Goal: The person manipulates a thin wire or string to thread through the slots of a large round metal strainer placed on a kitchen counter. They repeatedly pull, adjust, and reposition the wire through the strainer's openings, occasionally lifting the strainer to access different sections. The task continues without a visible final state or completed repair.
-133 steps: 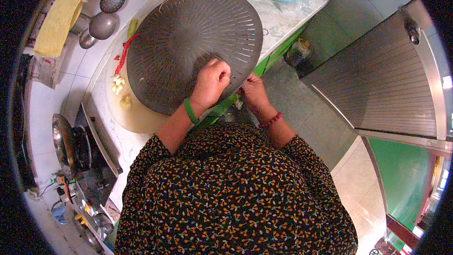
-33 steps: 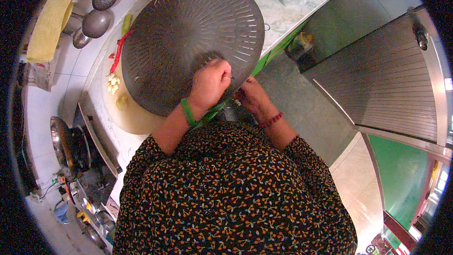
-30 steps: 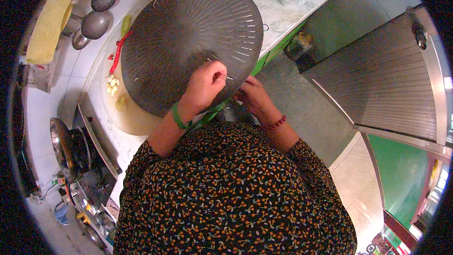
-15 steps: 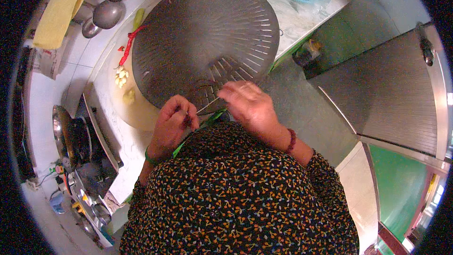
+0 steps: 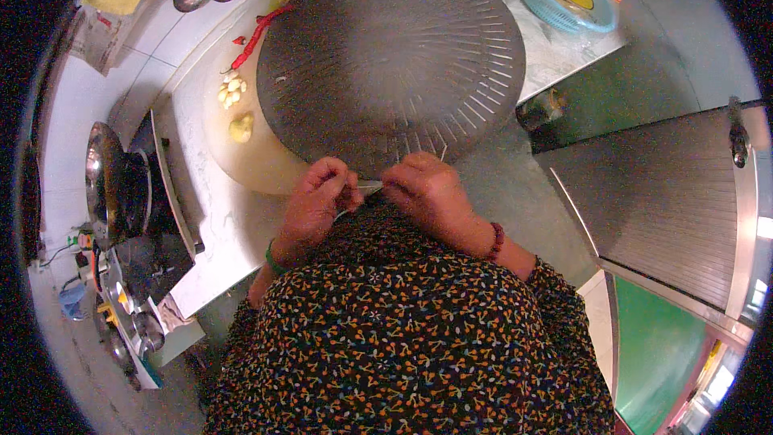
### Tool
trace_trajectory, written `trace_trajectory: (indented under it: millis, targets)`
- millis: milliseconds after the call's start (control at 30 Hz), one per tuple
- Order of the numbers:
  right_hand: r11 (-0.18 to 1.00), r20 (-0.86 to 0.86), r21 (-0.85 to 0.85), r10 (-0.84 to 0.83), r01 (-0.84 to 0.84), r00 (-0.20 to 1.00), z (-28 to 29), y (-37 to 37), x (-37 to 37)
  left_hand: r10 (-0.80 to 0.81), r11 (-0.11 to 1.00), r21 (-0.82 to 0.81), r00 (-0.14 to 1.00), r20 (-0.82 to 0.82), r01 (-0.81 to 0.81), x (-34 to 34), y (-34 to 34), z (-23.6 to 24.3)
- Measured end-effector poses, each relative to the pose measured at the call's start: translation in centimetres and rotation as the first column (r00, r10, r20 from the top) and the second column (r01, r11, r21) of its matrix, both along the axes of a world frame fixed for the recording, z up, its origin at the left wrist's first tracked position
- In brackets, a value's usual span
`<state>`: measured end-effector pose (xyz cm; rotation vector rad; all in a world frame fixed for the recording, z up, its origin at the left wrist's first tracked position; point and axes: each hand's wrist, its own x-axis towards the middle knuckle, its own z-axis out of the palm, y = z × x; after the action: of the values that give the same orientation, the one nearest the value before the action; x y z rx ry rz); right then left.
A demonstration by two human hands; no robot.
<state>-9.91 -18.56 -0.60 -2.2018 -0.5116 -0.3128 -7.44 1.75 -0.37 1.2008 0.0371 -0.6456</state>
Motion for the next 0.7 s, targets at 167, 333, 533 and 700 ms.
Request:
trace_trajectory:
  millis: [167, 333, 533, 700]
  targets:
    - [0.987, -0.051, 0.115, -0.104, 0.109, 0.993, -0.6, 0.3, 0.5, 0.163, 0.894, 0.374, 0.957, 0.242, -0.247, 0.4, 2.8, -2.2]
    - [0.963, -0.106, 0.197, -0.168, 0.186, 0.980, -0.7, 0.7, 0.5, 0.358, 0.877, 0.310, 0.930, 0.085, -0.366, 0.2, 3.1, -1.7]
    - [0.949, -0.097, 0.199, -0.228, 0.243, 0.969, -0.3, 0.9, 0.6, 0.370, 0.929, 0.039, 0.912, -0.176, -0.369, 1.2, 3.3, -1.6]
    - [0.933, -0.120, 0.203, -0.278, 0.298, 0.953, -1.1, 0.0, 0.4, 0.305, 0.951, 0.095, 0.937, -0.172, -0.293, 0.8, 1.9, -2.1]
